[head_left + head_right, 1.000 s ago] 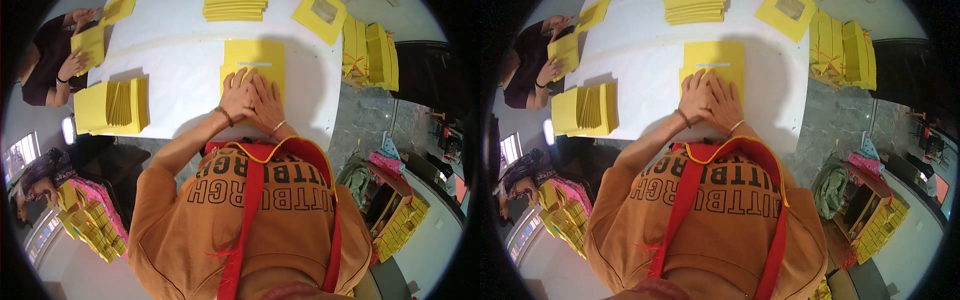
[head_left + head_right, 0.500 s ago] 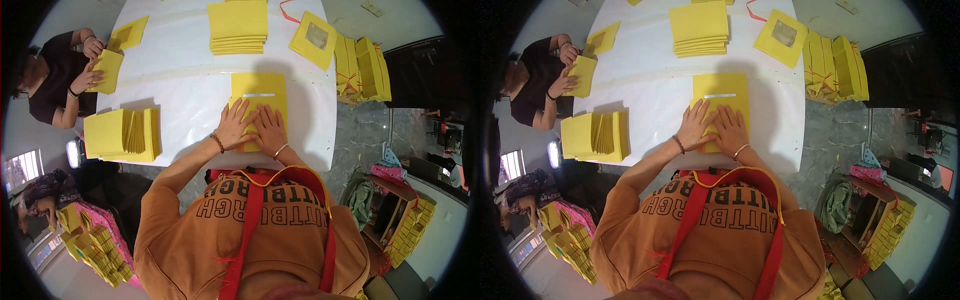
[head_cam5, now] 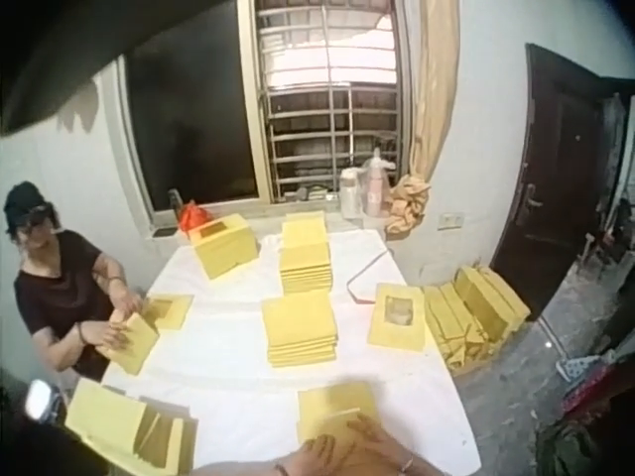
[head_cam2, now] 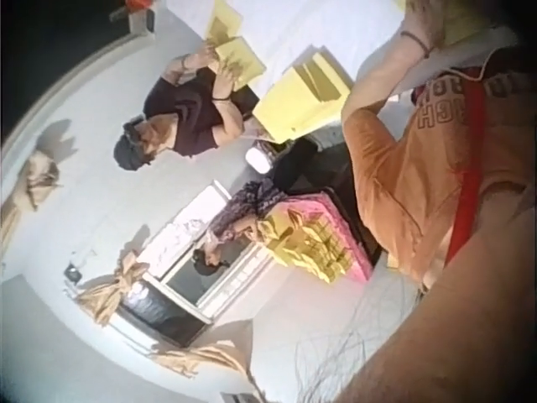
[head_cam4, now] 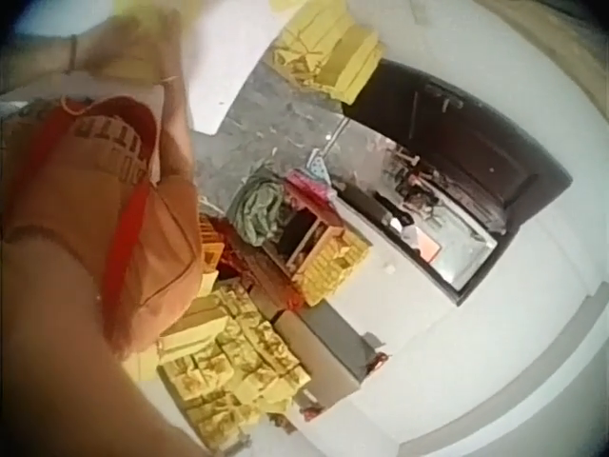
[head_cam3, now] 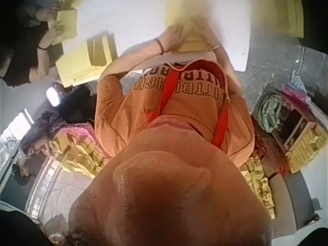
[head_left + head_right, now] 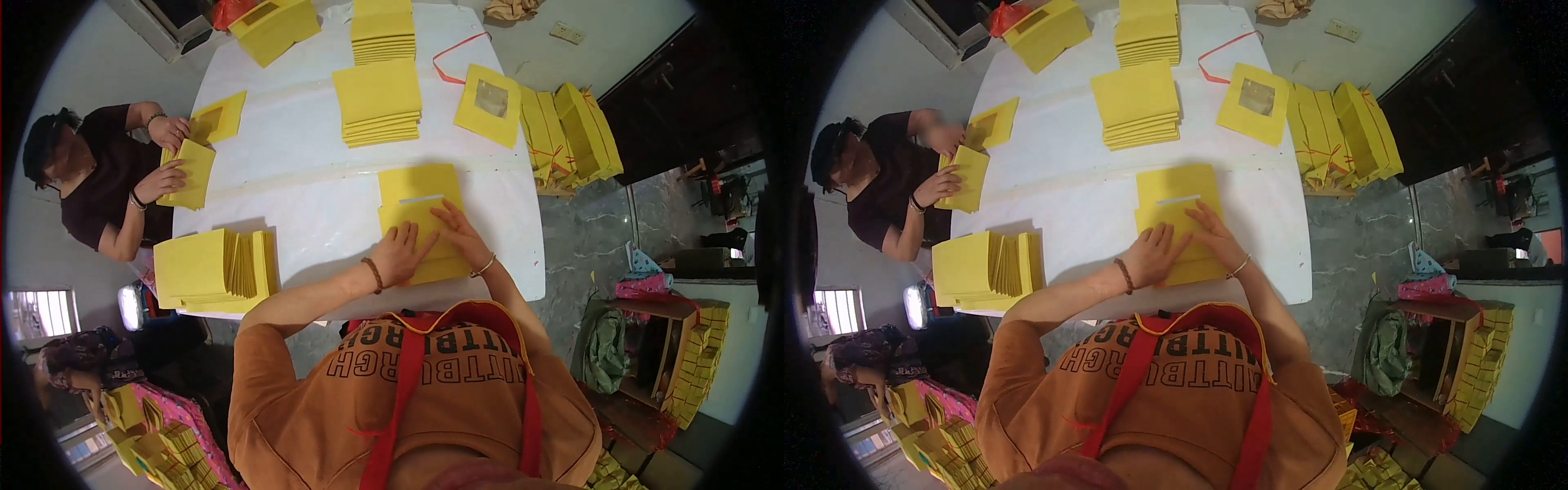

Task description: Folding and stacking yellow ritual paper with gold foil inserts.

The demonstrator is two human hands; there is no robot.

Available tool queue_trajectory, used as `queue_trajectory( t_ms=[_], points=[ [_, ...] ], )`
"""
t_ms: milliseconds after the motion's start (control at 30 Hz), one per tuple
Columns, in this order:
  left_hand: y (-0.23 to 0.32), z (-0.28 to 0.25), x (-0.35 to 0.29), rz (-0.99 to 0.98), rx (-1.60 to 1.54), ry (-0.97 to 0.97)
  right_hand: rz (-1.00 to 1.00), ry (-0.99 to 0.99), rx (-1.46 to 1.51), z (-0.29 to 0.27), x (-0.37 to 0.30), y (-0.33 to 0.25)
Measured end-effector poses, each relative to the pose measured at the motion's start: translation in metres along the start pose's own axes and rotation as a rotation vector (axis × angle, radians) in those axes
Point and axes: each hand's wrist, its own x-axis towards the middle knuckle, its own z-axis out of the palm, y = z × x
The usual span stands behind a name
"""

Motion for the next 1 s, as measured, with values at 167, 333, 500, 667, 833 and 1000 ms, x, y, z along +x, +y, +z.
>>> queue_trajectory(
  t_ms=[167,333,500,667,833,1000],
  points=[
    [-0.002,0.007,0.011,-0.128,0.013,-0.273,0.000,0.159,0.126,-0.017,0.010,-0.019],
    [-0.067,-0.067,0.044,-0.282,-0.227,0.011,-0.124,0.418,0.192,-0.065,0.002,-0.029],
    [-0.184,-0.063,0.085,-0.267,0.208,0.398,0.056,0.707,-0.045,-0.076,0.000,0.008],
    [-0.242,0.014,0.087,-0.448,0.173,0.011,-0.028,0.689,0.051,-0.085,-0.001,0.021],
    [-0.238,0.035,0.087,-0.477,0.137,-0.102,0.102,0.613,0.067,-0.087,0.004,0.005],
    [-0.218,0.018,0.095,-0.648,-0.019,-0.256,0.060,0.381,-0.184,-0.087,0.105,-0.029]
  ],
)
